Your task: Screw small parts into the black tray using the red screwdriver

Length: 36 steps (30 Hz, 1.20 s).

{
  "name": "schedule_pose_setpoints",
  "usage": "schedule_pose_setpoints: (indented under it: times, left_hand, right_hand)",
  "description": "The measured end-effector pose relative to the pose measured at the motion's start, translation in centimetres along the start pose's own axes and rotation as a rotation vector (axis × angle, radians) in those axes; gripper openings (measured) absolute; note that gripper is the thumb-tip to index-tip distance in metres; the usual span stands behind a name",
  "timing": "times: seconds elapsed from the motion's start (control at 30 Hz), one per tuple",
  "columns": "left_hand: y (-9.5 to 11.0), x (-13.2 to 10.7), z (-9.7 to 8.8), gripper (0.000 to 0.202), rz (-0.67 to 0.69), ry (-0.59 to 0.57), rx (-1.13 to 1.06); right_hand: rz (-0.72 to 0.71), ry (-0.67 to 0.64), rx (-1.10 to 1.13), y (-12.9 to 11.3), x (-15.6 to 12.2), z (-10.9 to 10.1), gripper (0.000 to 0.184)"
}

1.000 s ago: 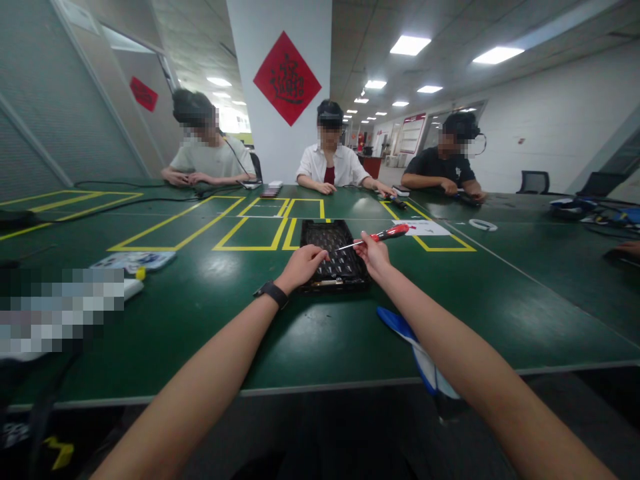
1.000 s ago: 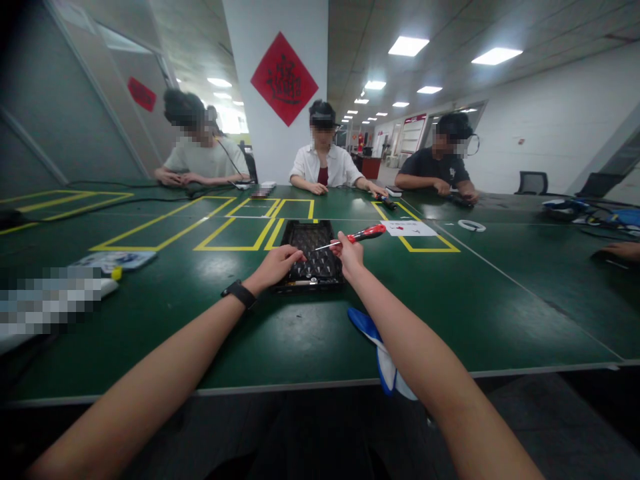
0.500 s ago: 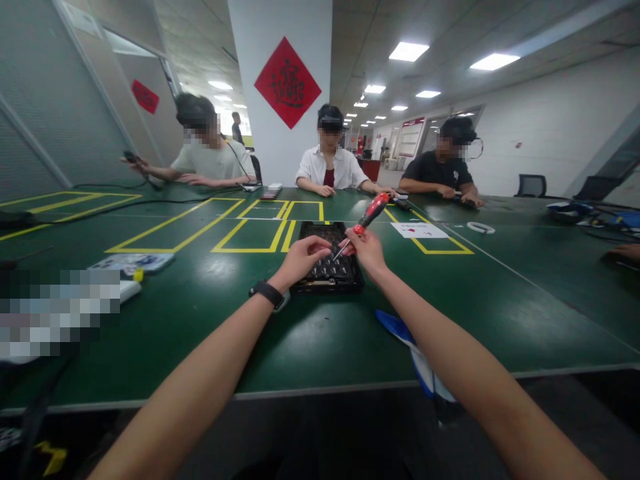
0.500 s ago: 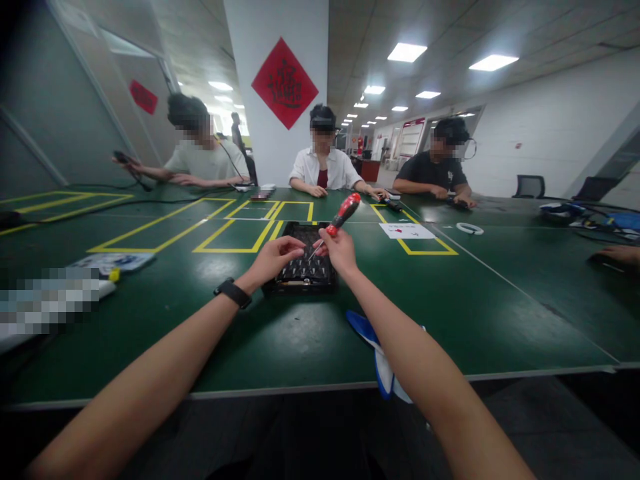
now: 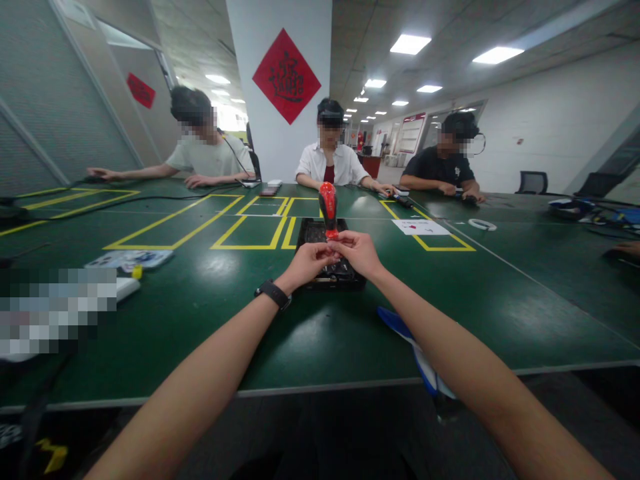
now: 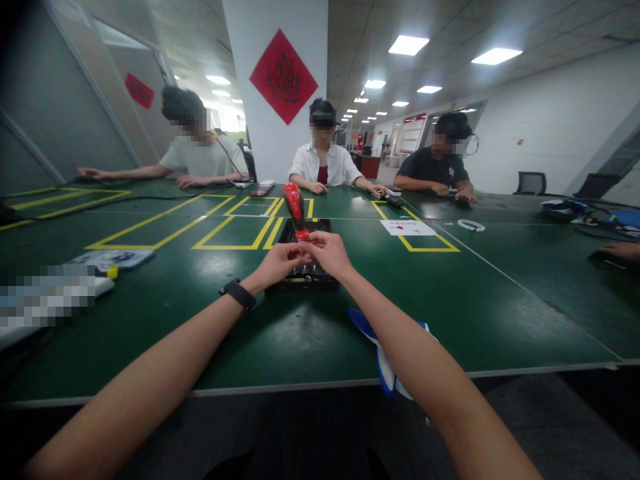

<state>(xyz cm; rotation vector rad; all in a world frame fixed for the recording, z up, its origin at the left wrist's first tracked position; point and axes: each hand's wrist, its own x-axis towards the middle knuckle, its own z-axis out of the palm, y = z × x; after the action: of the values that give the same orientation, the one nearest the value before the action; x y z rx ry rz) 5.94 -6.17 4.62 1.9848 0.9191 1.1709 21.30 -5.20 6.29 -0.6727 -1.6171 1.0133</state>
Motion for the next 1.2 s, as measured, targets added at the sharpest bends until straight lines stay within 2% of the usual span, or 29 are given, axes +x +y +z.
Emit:
schedule_pose_setpoints:
  times: [0.13,0.27,0.33,0.43,0.5,0.73,0.87,0.97,1.2]
  left_hand:
    - [-0.4,0.1,-0.3,0.025,0.056,0.008,0.131]
    - [-0.7,0.4,-0.6,0.020,0.113,0.032,0.179]
    - [-0.8,0.5,-0.8,0.017,0.123,0.046,0.182]
    - [-1.0,0.7,-1.1,0.017,0.126,0.078,0.180]
    - [-1.0,0.7,-1.3,0.016,0.123,0.108,0.205]
    - [-0.1,0.1,-0.5,0.016,0.104,0.137,0.445]
    - [-0.1,0.1,-0.4,0.023,0.124,0.232,0.504]
    - [-0.4,0.3,-0.9,0.030,0.113,0.268,0.458]
    - [-0.4,0.3,-1.2,0.028,0.111,0.144,0.220]
  right_hand:
    - [-0.030,-0.043,-0.042,0.2,0.1,-0.1,0.028]
    - [-0.059,0.018,-0.104,0.7,0.3,-0.3,0.033]
    - [0.012,-0.008,-0.076,1.1,0.4,-0.5,0.035]
    - [0.173,-0.129,-0.009,1.5,0.5,-1.0,0.035]
    - [0.222,-0.175,-0.002,1.6,0.6,-1.3,0.036]
    - [0.341,-0.178,0.024,1.2,0.3,-1.5,0.035]
    - [0.365,-0.192,0.001,0.9,0.3,-1.8,0.035]
    - [0.348,-0.175,-0.057,1.1,0.3,-1.9,0.033]
    - [0.237,-0.230,-0.163,2.4,0.3,-1.8,0.035]
